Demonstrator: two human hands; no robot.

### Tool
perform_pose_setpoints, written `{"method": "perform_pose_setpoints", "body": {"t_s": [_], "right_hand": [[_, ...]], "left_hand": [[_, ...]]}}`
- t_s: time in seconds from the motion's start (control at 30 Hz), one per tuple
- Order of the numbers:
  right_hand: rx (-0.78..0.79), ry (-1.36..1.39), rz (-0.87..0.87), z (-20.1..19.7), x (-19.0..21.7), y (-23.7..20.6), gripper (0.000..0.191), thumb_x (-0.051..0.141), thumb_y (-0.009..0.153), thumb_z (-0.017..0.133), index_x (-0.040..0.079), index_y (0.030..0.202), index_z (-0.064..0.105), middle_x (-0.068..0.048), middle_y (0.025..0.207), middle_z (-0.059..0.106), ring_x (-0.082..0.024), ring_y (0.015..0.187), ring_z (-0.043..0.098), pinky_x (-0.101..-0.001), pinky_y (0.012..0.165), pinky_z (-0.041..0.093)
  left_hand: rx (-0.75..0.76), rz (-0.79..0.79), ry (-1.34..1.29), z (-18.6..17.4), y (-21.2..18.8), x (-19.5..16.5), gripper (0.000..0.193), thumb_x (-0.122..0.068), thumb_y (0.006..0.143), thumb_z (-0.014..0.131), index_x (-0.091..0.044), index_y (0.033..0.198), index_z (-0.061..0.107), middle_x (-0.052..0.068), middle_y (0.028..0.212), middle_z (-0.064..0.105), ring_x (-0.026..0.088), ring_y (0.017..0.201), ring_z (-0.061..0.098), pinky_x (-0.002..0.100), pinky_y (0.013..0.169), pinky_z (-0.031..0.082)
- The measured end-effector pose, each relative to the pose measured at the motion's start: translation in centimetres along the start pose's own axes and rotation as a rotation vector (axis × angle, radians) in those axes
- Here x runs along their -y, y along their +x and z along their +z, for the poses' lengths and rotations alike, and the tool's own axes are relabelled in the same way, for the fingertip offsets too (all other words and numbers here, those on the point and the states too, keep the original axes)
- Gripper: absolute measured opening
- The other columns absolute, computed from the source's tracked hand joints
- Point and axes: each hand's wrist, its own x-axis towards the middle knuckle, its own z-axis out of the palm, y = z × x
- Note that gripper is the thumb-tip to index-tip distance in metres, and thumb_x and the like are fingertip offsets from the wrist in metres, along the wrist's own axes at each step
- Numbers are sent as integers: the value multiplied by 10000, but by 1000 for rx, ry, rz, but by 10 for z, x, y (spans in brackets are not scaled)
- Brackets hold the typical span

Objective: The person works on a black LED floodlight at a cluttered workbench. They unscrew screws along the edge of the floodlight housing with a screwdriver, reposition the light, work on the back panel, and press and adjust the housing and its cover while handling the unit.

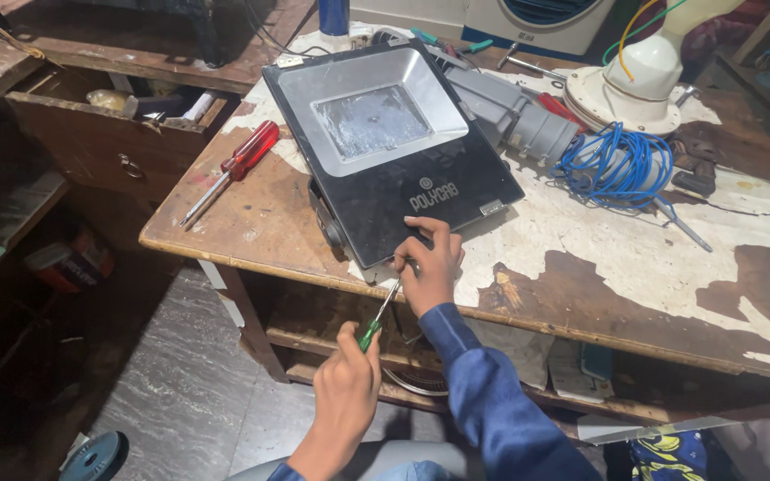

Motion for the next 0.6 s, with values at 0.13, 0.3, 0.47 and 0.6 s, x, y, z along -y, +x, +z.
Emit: {"method": "perform_pose_setpoints", "body": {"t_s": [0.13, 0.3, 0.47, 0.6], "right_hand": [[32, -3, -25, -2, -5, 0, 211, -8, 650, 749, 146, 723, 624, 21, 1367, 566, -283, 1215, 512, -440, 1033, 394], [57, 35, -44, -4, -13, -1, 264, 9, 624, 812, 97, 748, 596, -27, 1389, 553, -303, 1211, 514, -439, 1053, 431], [12, 102, -73, -2, -12, -5, 260, -27, 675, 805, 51, 822, 606, -88, 1456, 522, -337, 1237, 506, -401, 1119, 477], [-16, 86, -64, -4, -9, -8, 226, -6, 665, 832, 56, 778, 646, -68, 1485, 540, -321, 1260, 523, -400, 1080, 477]], "left_hand": [[54, -57, 33, 2, 8, 8, 334, -179, 965, 662, 69, 1142, 526, 197, 607, 650, 370, 552, 680, 454, 455, 514], [56, -79, 68, -12, 3, 20, 328, -185, 956, 653, 67, 1133, 541, 182, 608, 660, 366, 534, 678, 453, 433, 508], [57, -104, 100, -24, -5, 29, 323, -200, 957, 665, 57, 1119, 554, 167, 575, 649, 352, 517, 672, 441, 464, 516], [72, -119, 68, -27, -7, 34, 327, -194, 949, 675, 62, 1117, 558, 153, 572, 651, 344, 505, 668, 431, 486, 523]]}}
